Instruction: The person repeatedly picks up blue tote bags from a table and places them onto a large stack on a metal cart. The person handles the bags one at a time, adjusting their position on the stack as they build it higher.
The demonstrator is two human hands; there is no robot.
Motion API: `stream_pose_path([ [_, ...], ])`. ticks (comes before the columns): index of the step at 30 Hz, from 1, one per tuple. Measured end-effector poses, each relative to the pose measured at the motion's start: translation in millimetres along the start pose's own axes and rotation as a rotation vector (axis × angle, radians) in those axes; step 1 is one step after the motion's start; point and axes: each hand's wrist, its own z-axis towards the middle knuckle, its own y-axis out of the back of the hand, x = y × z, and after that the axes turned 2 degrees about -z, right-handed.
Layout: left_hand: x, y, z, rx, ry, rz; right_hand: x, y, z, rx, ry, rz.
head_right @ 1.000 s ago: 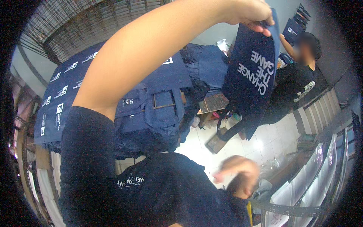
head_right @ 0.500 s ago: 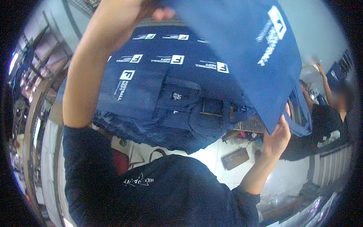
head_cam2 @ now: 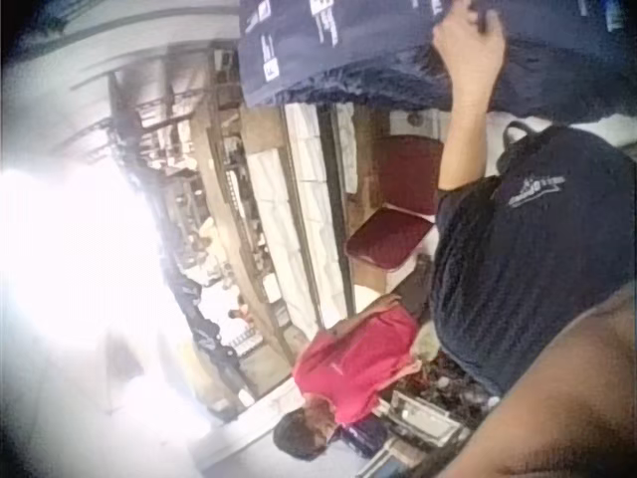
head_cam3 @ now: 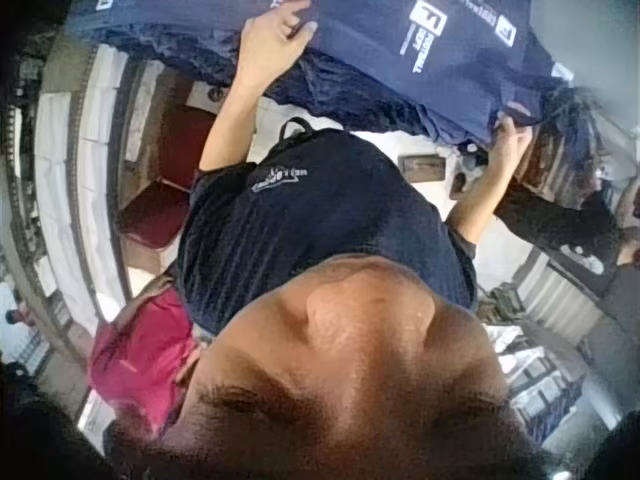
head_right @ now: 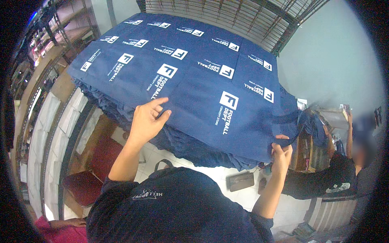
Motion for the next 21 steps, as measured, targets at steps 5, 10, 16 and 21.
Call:
stream_pose_path([
  [5,12.2,5.9,3.5,-0.075,-0.084,0.093,10.6,-11.8,-8.0,-0.029,-0.059,0.002],
  [10,19.1,10.3,8.7,-0.098,-0.11,0.096,-6.7,-18.9,5.9,-0.049,-0.046,0.106],
  [16,23.8,12.6,9.2,-0.06,-0.119,0.135,2.6,-21.5,-1.8,-0.061,-0.132,0.079],
  [21,29.5,11.0,9.8,-0.038,-0.141,0.161,-5.9,-22.4,-0.7,-0.131,-0.127,0.082],
])
